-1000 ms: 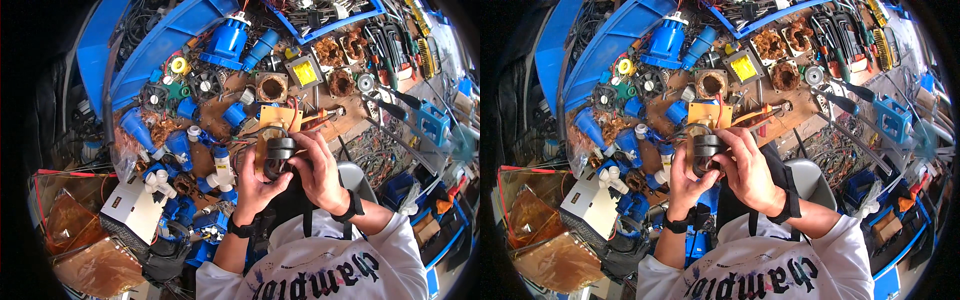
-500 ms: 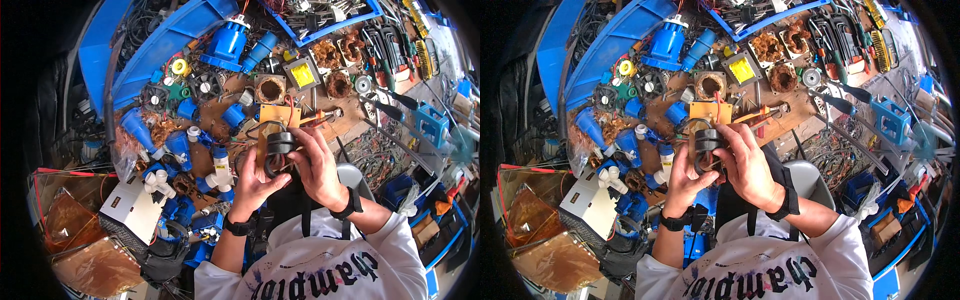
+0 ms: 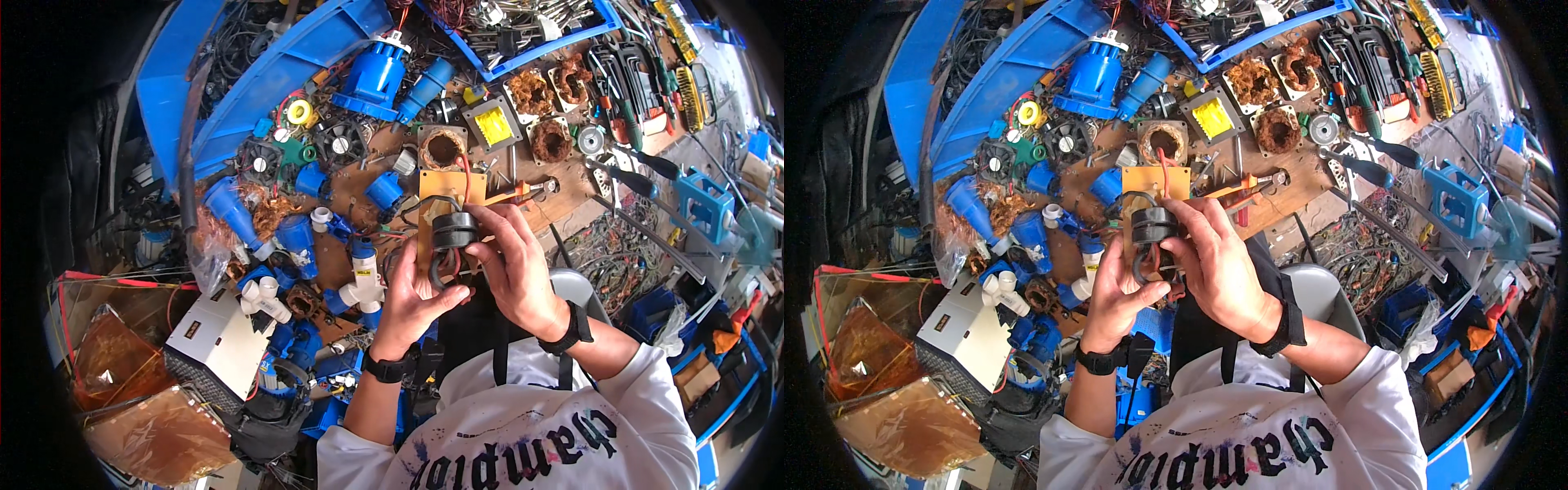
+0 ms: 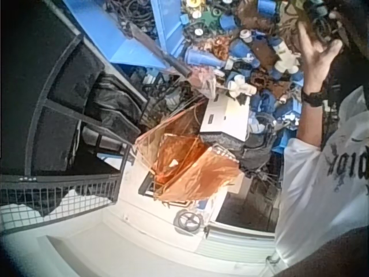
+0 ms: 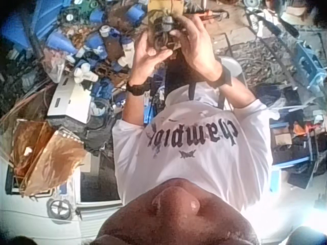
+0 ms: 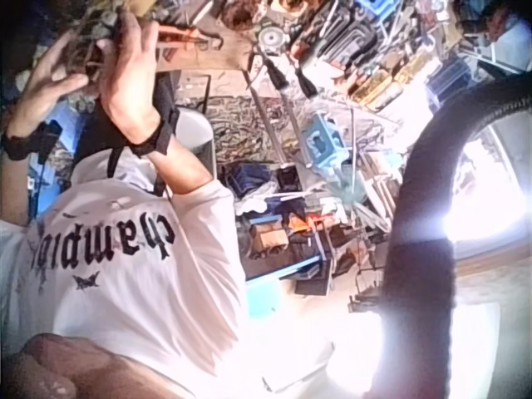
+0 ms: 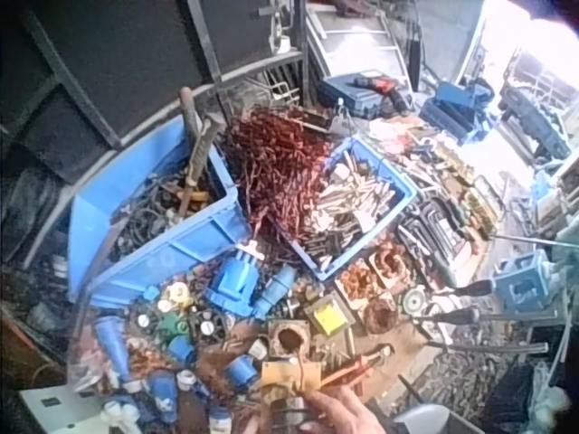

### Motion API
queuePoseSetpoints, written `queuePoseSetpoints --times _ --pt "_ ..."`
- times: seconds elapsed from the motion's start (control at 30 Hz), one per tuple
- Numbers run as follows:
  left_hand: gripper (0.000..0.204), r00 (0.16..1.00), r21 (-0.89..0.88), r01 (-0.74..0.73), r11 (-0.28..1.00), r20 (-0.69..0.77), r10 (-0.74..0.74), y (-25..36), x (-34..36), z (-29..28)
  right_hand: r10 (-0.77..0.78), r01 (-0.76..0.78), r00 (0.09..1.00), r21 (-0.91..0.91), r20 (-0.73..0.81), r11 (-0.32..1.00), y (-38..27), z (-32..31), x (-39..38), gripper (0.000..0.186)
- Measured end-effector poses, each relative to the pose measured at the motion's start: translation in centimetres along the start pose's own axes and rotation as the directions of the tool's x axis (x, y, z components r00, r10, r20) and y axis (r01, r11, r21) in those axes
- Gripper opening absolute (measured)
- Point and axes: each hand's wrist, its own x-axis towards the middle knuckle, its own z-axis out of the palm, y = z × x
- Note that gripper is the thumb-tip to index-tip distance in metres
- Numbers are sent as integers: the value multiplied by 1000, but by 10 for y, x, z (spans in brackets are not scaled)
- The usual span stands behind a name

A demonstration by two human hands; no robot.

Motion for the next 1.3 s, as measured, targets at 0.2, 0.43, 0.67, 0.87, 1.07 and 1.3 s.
queuePoseSetpoints --times 0.2,0.43,0.67,0.87,1.07,1.3 --pt "70 1000 -21 -9 1000 24 10 1 0 0 19 -19 1000 25 3 1000 -4 -1 2 41" --pt "69 999 -58 41 997 32 -39 1 -2 1 36 -37 999 46 7 998 -1 0 0 39" --pt "58 984 106 -33 994 -171 51 4 -9 23 83 -89 996 246 37 965 6 -7 2 42" --pt "59 961 225 -142 964 -203 189 11 -17 38 58 -88 995 481 78 872 5 -14 0 51" --pt "61 929 248 -243 938 -217 299 16 -21 55 -49 21 997 406 60 914 -6 -19 -5 50" --pt "59 941 150 -192 970 -253 225 21 -30 66 -103 108 994 224 -35 969 -28 -32 -13 46"
